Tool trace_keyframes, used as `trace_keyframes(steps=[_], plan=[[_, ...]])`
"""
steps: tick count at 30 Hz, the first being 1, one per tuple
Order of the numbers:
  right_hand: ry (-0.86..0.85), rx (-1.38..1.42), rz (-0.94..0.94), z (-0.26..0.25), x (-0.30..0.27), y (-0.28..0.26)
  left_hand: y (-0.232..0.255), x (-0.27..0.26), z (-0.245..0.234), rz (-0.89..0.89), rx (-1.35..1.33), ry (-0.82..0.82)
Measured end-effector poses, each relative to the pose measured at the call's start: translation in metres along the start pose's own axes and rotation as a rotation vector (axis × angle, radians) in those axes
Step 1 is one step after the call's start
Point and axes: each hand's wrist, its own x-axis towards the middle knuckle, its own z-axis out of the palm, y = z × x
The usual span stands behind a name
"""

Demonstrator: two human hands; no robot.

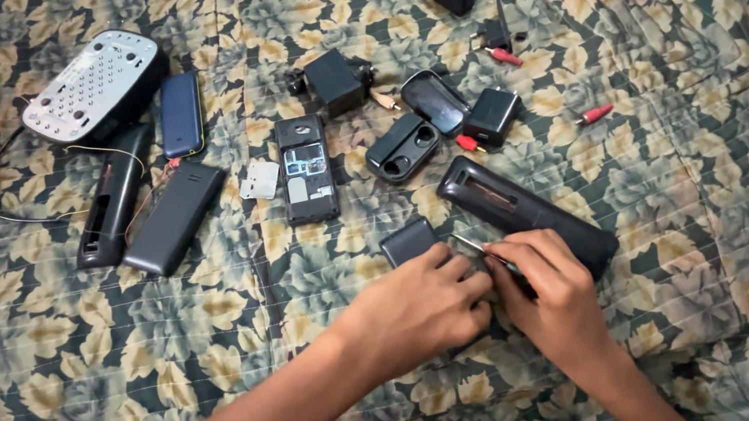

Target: The person disassembles and reassembles several mobile phones and electronic components on a floral-patterned bedsheet. They use a screwdriver to remove screws from phone casings, separate the back covers, and manipulate internal circuit boards and batteries. The person handles multiple devices, including a black feature phone and a disassembled smartphone, performing actions like prying open cases and aligning components.

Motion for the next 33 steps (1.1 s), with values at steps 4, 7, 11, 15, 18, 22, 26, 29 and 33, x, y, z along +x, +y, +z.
trace_keyframes(steps=[4, 7, 11, 15, 18, 22, 26, 29, 33], plan=[[-0.042, -0.021, 0.004, 0.002, 0.0, 0.004, 0.0, 0.0, -0.004, -0.016, -0.015, -0.077], [-0.023, -0.005, 0.01, 0.0, 0.0, 0.001, 0.0, -0.001, -0.006, -0.076, -0.01, -0.125], [0.004, 0.013, 0.031, 0.002, 0.003, -0.003, -0.007, -0.013, -0.004, -0.232, 0.132, -0.124], [0.003, 0.0, 0.024, 0.002, 0.001, -0.002, -0.027, -0.039, -0.008, -0.437, 0.15, -0.09], [0.03, -0.008, 0.029, 0.002, 0.001, -0.003, -0.032, -0.052, -0.019, -0.627, -0.087, -0.102], [0.023, -0.011, 0.062, 0.004, 0.0, -0.004, -0.025, -0.044, -0.012, -0.767, -0.116, -0.124], [0.017, -0.02, 0.051, 0.005, -0.001, -0.002, -0.013, -0.026, 0.003, -0.874, -0.211, -0.019], [0.02, -0.037, 0.045, 0.004, -0.003, -0.001, -0.008, -0.018, 0.008, -0.895, -0.204, 0.126], [-0.047, -0.023, 0.123, 0.005, 0.0, -0.001, -0.005, -0.016, 0.009, -0.898, -0.183, 0.163]])
